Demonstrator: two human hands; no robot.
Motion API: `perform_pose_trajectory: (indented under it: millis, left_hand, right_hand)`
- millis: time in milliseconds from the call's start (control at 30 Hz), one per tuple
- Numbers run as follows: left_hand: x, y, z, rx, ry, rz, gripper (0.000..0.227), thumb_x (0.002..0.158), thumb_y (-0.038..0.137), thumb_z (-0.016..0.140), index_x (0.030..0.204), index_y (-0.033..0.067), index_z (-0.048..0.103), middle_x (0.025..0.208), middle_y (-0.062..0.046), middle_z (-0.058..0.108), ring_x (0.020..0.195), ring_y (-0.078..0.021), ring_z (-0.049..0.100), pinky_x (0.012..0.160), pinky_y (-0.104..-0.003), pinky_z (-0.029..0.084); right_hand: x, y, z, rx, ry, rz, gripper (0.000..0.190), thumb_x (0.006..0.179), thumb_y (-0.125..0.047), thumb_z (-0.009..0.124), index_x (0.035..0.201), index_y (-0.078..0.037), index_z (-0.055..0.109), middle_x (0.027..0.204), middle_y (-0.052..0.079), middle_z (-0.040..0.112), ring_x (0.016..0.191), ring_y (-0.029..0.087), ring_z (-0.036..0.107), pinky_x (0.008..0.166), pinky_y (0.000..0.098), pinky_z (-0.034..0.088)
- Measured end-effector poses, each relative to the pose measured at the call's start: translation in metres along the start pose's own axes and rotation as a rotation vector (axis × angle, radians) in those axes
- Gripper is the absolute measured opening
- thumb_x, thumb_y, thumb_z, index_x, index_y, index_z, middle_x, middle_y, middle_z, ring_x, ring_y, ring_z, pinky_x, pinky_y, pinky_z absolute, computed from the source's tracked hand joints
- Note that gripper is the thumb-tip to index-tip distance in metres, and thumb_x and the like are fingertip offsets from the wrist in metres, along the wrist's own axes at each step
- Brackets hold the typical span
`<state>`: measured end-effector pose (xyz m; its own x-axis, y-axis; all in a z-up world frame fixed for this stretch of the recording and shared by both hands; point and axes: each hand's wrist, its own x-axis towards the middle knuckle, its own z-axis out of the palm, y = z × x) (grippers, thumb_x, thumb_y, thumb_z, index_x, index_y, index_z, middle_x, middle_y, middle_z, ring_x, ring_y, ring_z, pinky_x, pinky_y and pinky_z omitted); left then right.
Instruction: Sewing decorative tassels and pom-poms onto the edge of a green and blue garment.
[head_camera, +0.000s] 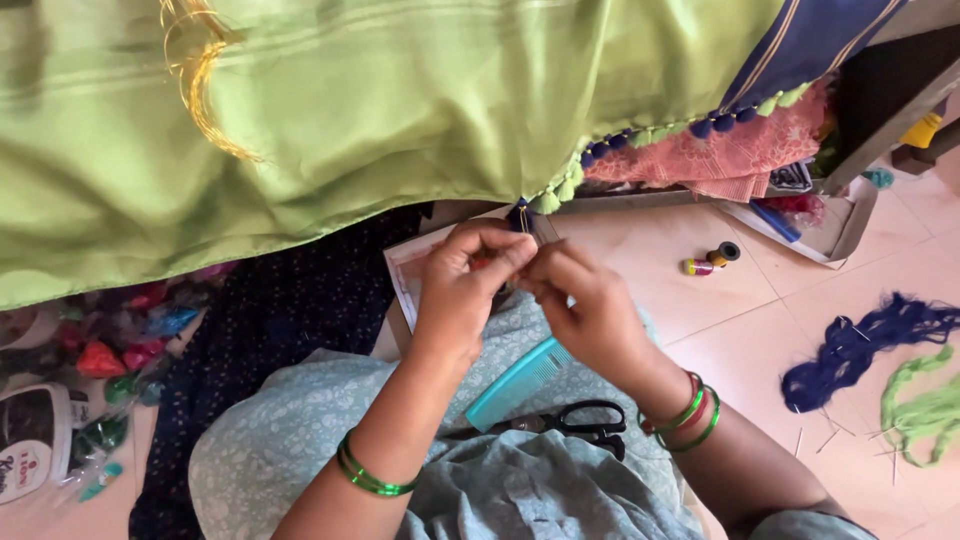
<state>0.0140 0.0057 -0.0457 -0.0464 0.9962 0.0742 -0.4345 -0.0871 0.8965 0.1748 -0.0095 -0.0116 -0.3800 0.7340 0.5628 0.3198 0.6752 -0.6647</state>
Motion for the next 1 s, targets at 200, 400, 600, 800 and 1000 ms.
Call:
perform_pose_trajectory:
  millis: [200, 400, 600, 800, 1000]
  left_hand:
    - [0.002, -0.002, 0.0, 0.018, 0.05, 0.09, 0.007, 0.09, 0.007, 0.077, 0.095, 0.005, 0.072, 0.091, 0.001, 0.07, 0.082, -0.0072, 0.062, 0.078, -0.023, 0.052]
    - [-0.002, 0.0, -0.003, 0.304, 0.138, 0.353, 0.008, 0.091, 0.009, 0.079, 0.092, 0.0036, 0.074, 0.107, -0.003, 0.061, 0.085, -0.0075, 0.057, 0.075, -0.024, 0.05]
    - [0.0, 0.024, 0.006, 0.454, 0.148, 0.515, 0.007, 0.091, 0.009, 0.079, 0.093, 0.0032, 0.076, 0.119, -0.005, 0.062, 0.099, -0.0099, 0.061, 0.074, -0.024, 0.046]
    - [0.027, 0.015, 0.004, -0.272, -0.032, 0.084, 0.006, 0.098, 0.005, 0.068, 0.097, 0.006, 0.062, 0.095, -0.009, 0.066, 0.08, -0.0203, 0.069, 0.067, -0.029, 0.051]
    - [0.034, -0.001, -0.002, -0.553, -0.201, 0.11, 0.015, 0.1, -0.002, 0.056, 0.086, 0.0034, 0.055, 0.113, -0.013, 0.069, 0.121, -0.0305, 0.069, 0.105, -0.038, 0.057]
  right_hand:
    - [-0.066, 0.033, 0.0, -0.225, -0.323, 0.039, 0.019, 0.08, 0.004, 0.066, 0.095, -0.007, 0.068, 0.094, 0.012, 0.066, 0.082, 0.034, 0.068, 0.071, 0.0419, 0.056]
    - [-0.18, 0.06, -0.017, -0.38, -0.748, -0.026, 0.03, 0.08, -0.009, 0.064, 0.109, -0.001, 0.067, 0.101, 0.011, 0.066, 0.096, 0.029, 0.062, 0.082, 0.0398, 0.054]
    - [-0.237, 0.073, -0.052, -0.437, -0.704, 0.137, 0.027, 0.09, -0.017, 0.064, 0.112, -0.002, 0.066, 0.105, 0.012, 0.065, 0.097, 0.03, 0.065, 0.081, 0.0393, 0.055]
    - [-0.269, 0.121, -0.112, -0.286, -0.819, 0.645, 0.05, 0.079, -0.008, 0.073, 0.128, -0.009, 0.062, 0.099, 0.007, 0.071, 0.084, 0.022, 0.071, 0.073, 0.0328, 0.059]
    - [-0.177, 0.07, -0.115, 0.246, -0.718, 1.011, 0.022, 0.084, -0.009, 0.079, 0.097, -0.003, 0.062, 0.073, 0.006, 0.078, 0.061, 0.011, 0.075, 0.05, 0.0301, 0.059]
